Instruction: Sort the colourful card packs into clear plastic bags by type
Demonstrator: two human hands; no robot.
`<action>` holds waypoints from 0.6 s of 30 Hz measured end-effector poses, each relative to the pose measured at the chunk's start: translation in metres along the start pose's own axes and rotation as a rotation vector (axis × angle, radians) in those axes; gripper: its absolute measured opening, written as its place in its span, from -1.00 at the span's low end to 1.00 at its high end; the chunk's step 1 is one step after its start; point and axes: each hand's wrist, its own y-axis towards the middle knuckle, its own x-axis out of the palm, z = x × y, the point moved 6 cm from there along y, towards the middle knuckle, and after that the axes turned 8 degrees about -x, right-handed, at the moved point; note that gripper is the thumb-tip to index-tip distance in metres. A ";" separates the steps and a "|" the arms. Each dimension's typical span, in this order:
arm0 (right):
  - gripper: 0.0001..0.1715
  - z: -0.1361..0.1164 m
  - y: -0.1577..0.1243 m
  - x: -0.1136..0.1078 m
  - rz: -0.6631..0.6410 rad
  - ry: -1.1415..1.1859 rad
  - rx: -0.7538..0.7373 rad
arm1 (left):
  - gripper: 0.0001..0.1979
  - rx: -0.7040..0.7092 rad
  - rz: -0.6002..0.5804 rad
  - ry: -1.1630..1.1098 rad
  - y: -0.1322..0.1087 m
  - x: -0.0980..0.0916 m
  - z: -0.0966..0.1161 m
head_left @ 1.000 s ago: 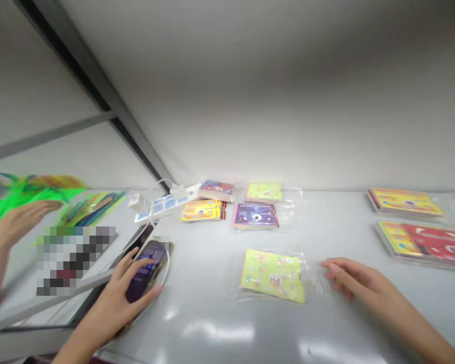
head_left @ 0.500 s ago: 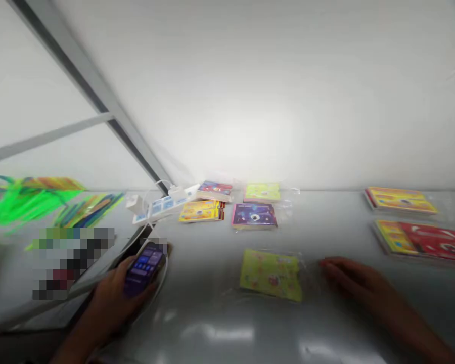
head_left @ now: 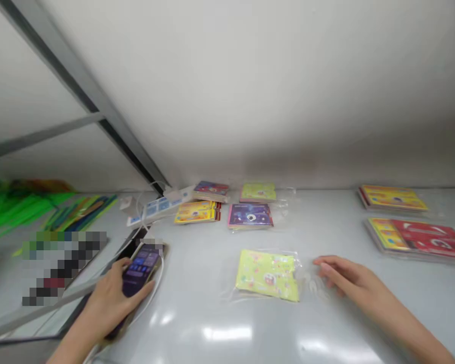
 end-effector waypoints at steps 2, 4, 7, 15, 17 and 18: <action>-0.58 0.000 0.000 0.000 0.003 -0.008 0.001 | -0.35 -0.009 -0.018 -0.006 -0.001 0.001 0.000; -0.59 -0.002 0.000 -0.001 0.014 -0.020 -0.021 | -0.32 -0.025 -0.029 -0.030 -0.002 0.000 0.000; -0.59 -0.003 0.000 -0.001 0.010 -0.023 -0.025 | -0.23 -0.060 -0.052 -0.081 -0.005 -0.001 -0.002; -0.60 -0.002 -0.001 0.000 0.007 -0.013 -0.028 | -0.50 -0.027 -0.064 -0.149 -0.007 -0.001 -0.015; -0.60 -0.001 -0.001 0.000 0.014 -0.003 -0.011 | -0.50 0.004 -0.055 -0.135 -0.005 0.000 -0.014; -0.61 0.000 -0.001 0.000 0.026 0.003 -0.006 | -0.48 0.008 -0.045 -0.118 -0.003 0.000 -0.014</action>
